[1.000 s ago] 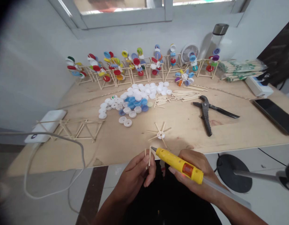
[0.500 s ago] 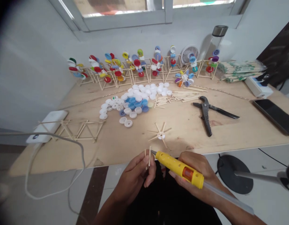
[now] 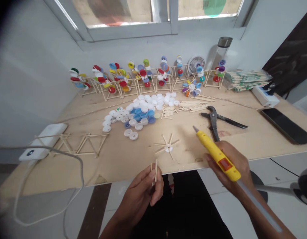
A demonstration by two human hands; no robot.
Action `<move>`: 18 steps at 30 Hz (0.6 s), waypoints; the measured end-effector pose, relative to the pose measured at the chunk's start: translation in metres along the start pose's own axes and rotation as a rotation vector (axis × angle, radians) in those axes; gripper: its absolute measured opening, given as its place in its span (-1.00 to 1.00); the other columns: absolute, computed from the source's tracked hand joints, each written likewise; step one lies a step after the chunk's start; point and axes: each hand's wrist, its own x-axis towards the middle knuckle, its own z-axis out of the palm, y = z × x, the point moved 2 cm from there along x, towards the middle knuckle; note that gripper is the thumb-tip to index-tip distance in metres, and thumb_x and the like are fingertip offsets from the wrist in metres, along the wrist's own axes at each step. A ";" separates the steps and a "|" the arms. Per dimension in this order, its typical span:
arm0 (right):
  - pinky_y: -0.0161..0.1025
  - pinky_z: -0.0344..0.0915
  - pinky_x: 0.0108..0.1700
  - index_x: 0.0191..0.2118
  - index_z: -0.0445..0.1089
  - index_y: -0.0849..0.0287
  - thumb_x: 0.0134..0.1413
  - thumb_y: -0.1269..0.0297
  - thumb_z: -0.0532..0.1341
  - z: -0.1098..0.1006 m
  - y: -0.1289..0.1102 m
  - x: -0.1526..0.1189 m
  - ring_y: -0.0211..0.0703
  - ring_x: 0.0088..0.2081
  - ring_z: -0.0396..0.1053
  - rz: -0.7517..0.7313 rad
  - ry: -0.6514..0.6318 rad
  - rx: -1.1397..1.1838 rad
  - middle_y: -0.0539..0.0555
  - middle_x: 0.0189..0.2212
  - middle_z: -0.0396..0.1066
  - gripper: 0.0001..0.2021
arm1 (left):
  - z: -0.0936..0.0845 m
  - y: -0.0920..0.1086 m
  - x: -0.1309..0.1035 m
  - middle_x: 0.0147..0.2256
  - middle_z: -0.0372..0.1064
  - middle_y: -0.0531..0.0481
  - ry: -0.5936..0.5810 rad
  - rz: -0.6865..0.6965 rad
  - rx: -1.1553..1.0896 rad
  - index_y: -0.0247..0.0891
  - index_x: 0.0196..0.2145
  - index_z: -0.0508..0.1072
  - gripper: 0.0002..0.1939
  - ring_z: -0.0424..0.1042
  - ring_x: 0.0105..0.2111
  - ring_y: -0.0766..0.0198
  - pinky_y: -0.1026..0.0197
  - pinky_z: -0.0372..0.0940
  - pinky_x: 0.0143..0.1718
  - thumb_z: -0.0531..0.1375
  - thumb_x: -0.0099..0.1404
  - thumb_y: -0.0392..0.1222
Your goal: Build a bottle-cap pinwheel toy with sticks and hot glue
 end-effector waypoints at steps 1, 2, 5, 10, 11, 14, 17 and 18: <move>-0.21 0.24 -0.40 -0.28 0.31 0.10 0.14 0.18 0.13 -0.003 0.006 0.002 -0.12 -0.39 0.37 0.003 0.065 -0.063 0.06 -0.38 0.35 -0.87 | 0.000 0.000 0.000 -0.73 0.14 0.15 0.002 -0.003 0.002 -0.25 -0.42 0.26 -0.69 0.04 -0.70 0.41 0.29 -0.06 -0.62 0.02 0.34 0.03; -0.21 0.24 -0.38 -0.26 0.31 0.11 0.14 0.17 0.14 -0.006 0.013 0.005 -0.10 -0.36 0.38 -0.007 0.127 -0.138 0.07 -0.35 0.36 -0.86 | 0.000 0.000 0.000 -0.73 0.14 0.15 0.002 -0.007 0.004 -0.25 -0.42 0.26 -0.69 0.04 -0.70 0.41 0.29 -0.06 -0.62 0.02 0.34 0.03; -0.19 0.28 -0.31 -0.23 0.30 0.11 0.13 0.22 0.16 -0.012 0.032 0.012 -0.07 -0.29 0.41 -0.144 0.266 -0.324 0.09 -0.32 0.40 -0.87 | 0.001 -0.001 0.000 -0.74 0.13 0.15 -0.002 -0.013 0.004 -0.25 -0.42 0.26 -0.67 0.03 -0.71 0.41 0.29 -0.07 -0.63 0.02 0.34 0.05; -0.09 0.29 -0.19 -0.16 0.26 0.10 0.09 0.28 0.20 -0.023 0.069 0.023 0.06 -0.21 0.41 -0.175 0.341 -0.453 0.15 -0.28 0.38 -0.82 | 0.003 -0.003 0.001 -0.75 0.12 0.16 -0.003 -0.014 0.016 -0.25 -0.42 0.27 -0.66 0.01 -0.72 0.42 0.29 -0.08 -0.63 0.03 0.32 0.08; -0.07 0.28 -0.17 -0.15 0.25 0.10 0.11 0.29 0.19 -0.024 0.075 0.025 0.09 -0.18 0.40 -0.157 0.326 -0.462 0.16 -0.27 0.37 -0.82 | 0.003 -0.003 0.000 -0.74 0.12 0.16 0.003 -0.015 0.022 -0.26 -0.42 0.27 -0.65 0.01 -0.71 0.42 0.29 -0.08 -0.63 0.03 0.32 0.08; -0.03 0.25 -0.13 -0.14 0.23 0.09 0.13 0.28 0.16 -0.026 0.077 0.028 0.14 -0.13 0.36 -0.138 0.261 -0.433 0.17 -0.26 0.34 -0.83 | 0.003 -0.002 -0.002 -0.73 0.12 0.15 0.008 -0.024 0.028 -0.26 -0.42 0.28 -0.65 0.02 -0.71 0.42 0.29 -0.07 -0.62 0.02 0.33 0.08; -0.04 0.25 -0.15 -0.14 0.23 0.01 0.13 0.26 0.15 -0.030 0.052 0.023 0.09 -0.17 0.36 -0.141 0.265 -0.336 0.12 -0.25 0.33 -0.83 | 0.002 0.006 -0.006 -0.74 0.12 0.14 0.012 0.001 0.019 -0.27 -0.43 0.29 -0.67 0.05 -0.69 0.41 0.29 -0.05 -0.59 0.02 0.35 0.02; -0.07 0.27 -0.19 -0.16 0.23 -0.02 0.12 0.25 0.16 -0.032 0.039 0.019 0.05 -0.22 0.37 -0.170 0.299 -0.292 0.09 -0.27 0.35 -0.85 | 0.001 0.011 -0.007 -0.74 0.12 0.13 0.018 0.028 0.010 -0.27 -0.44 0.30 -0.68 0.06 -0.68 0.40 0.29 -0.04 -0.58 0.02 0.35 0.00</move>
